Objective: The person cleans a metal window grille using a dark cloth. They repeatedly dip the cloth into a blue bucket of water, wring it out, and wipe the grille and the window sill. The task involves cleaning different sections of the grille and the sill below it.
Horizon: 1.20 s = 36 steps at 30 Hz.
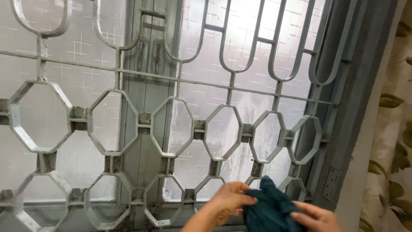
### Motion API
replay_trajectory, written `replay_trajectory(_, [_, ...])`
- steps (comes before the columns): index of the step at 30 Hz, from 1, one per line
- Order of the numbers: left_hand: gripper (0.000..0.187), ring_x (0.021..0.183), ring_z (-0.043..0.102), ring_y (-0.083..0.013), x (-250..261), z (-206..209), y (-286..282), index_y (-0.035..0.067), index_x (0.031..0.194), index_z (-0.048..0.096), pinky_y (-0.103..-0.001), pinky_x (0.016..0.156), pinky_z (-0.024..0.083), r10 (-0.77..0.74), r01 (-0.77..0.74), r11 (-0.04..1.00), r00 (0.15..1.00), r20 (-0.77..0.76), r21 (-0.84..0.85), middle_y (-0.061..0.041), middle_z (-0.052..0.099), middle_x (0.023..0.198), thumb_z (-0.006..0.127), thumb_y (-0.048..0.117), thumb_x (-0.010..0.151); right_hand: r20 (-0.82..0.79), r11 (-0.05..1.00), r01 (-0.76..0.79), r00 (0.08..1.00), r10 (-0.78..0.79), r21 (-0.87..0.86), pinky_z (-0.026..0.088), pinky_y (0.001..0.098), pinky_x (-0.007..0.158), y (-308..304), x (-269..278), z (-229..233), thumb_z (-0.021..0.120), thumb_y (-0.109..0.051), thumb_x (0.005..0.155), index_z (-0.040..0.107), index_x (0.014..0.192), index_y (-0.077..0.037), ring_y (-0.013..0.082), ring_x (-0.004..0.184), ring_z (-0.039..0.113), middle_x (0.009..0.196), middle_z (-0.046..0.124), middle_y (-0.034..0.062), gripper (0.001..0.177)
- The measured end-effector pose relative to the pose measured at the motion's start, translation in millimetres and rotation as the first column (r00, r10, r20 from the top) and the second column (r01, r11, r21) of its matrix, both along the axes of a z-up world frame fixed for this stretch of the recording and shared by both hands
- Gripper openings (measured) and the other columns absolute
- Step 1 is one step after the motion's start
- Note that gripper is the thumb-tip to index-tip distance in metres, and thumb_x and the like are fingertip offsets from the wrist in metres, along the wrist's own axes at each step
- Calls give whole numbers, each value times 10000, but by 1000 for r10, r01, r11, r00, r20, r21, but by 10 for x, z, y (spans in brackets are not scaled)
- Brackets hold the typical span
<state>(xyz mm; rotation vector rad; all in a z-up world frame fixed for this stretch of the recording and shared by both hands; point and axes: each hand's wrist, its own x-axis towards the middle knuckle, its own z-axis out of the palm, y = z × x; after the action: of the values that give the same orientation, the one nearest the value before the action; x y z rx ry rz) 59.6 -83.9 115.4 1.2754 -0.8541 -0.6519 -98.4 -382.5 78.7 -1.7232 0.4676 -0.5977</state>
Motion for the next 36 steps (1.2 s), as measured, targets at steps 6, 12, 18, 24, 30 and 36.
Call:
replay_trajectory(6, [267,725,628,-127,-2,327,188,139,1162,692,-314,585,463,84,-82,996,996,-41,31,-10,689,916,675,239,915,177,903,-23,982,-60,429,556,458,931,-1027,14,15,532,-103,973,594,1402,74,339,1109,680,1270,689,258,468])
replay_trajectory(12, [344,835,609,-122,-176,559,-262,127,1287,671,-285,669,484,17,-17,999,1000,23,-40,-33,657,1012,634,315,1000,184,997,43,982,-53,57,415,544,1051,-910,420,-299,614,-105,807,432,1585,-156,335,1363,501,1530,494,160,801])
replay_trajectory(18, [370,834,674,-172,-430,703,-799,72,1309,624,-303,676,551,-68,65,978,998,-9,-198,-84,703,1031,628,279,1003,517,918,-299,760,395,-261,374,500,1103,-615,1022,-765,770,-259,750,270,1556,-138,343,1352,465,1507,431,167,956])
replay_trajectory(24, [273,761,680,-177,-312,1053,-558,82,1156,640,-362,656,565,31,-33,985,999,-14,-168,-55,682,922,639,279,966,403,989,-143,903,147,-40,397,498,1067,-487,799,-319,748,-252,783,318,1500,-113,340,1295,492,1440,467,167,847])
replay_trajectory(30, [265,836,637,-152,-337,944,-624,144,1165,655,-423,746,594,16,-16,1000,999,41,22,-6,658,972,647,314,961,326,958,-43,944,-53,282,421,495,1030,-855,670,-104,726,-244,816,366,1443,-88,337,1238,520,1373,502,166,740])
replay_trajectory(36, [253,895,632,-149,-598,1150,-685,181,1166,615,-411,733,520,-205,193,954,978,-31,-230,13,655,1018,621,339,968,360,929,28,917,-170,368,444,493,994,-564,776,-466,704,-237,849,414,1387,-63,333,1180,547,1307,538,166,635])
